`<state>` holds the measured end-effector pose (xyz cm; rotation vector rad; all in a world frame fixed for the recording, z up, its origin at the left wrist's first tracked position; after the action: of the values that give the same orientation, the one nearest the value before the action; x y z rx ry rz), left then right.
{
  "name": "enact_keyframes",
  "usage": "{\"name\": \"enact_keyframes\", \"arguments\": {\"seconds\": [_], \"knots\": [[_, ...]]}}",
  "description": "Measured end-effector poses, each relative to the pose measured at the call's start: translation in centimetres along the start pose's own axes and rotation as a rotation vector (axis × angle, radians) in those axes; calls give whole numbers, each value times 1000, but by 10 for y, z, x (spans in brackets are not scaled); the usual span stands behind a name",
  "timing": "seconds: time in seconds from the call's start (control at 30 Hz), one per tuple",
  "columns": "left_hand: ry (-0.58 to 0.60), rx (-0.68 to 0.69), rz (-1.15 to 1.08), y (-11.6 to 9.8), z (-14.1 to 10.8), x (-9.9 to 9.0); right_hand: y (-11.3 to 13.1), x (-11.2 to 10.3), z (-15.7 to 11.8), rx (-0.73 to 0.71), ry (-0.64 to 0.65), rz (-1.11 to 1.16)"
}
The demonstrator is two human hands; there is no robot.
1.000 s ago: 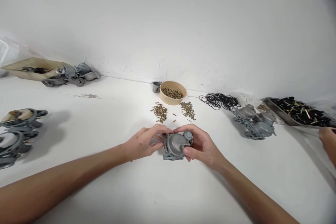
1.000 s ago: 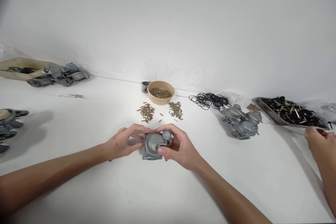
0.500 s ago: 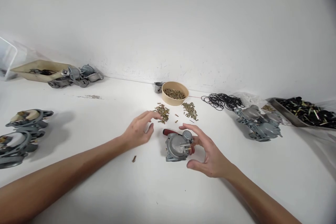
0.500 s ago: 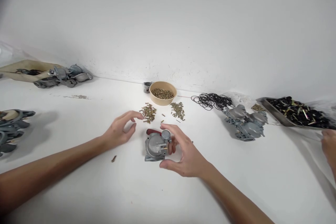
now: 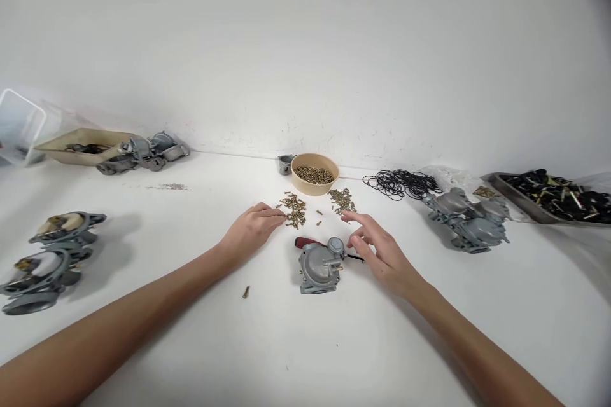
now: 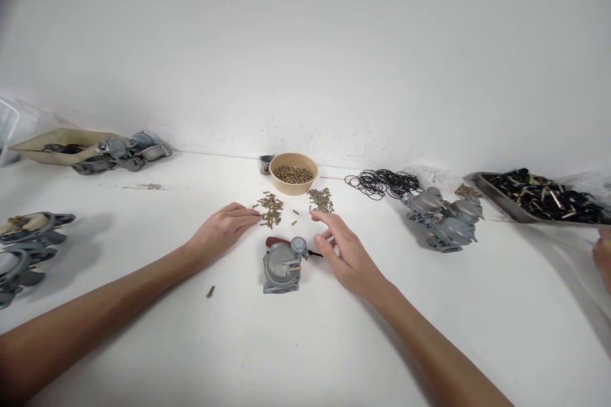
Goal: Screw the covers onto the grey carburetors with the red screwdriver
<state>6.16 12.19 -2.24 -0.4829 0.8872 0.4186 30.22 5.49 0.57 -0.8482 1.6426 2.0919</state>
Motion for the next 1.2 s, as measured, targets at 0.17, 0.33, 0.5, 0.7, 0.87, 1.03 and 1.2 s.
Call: {"name": "enact_keyframes", "arguments": {"seconds": [0.17, 0.33, 0.5, 0.7, 0.87, 1.03, 1.2], "knots": [[-40, -19, -93, 4, 0, -4, 0, 0, 0, 16, 3, -13], [-57, -93, -119, 11, 2, -6, -2, -1, 1, 19, -9, -18], [-80, -155, -135, 15, 1, -10, -1, -1, 2, 6, -21, -42], [-154, -188, -167, 17, 0, -17, 7, -13, 2, -29, -143, -78], [-267, -175, -193, 11, 1, -29, 21, -33, -3, -194, -359, -116], [-401, -1, -282, -37, 9, -60, 57, -44, -25, -471, -518, -170], [-280, 213, -478, -121, 8, -80, 102, -19, -65, -753, -438, -339]]}}
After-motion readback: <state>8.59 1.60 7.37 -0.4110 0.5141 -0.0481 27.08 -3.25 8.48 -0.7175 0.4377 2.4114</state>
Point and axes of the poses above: each hand's wrist, its own z-axis towards the middle knuckle, its own x-axis out of the palm, y = z × x, the point moved 8 cm from there along z, towards the middle knuckle, and after that the axes turned 1 degree about -y, right-handed, at the moved point
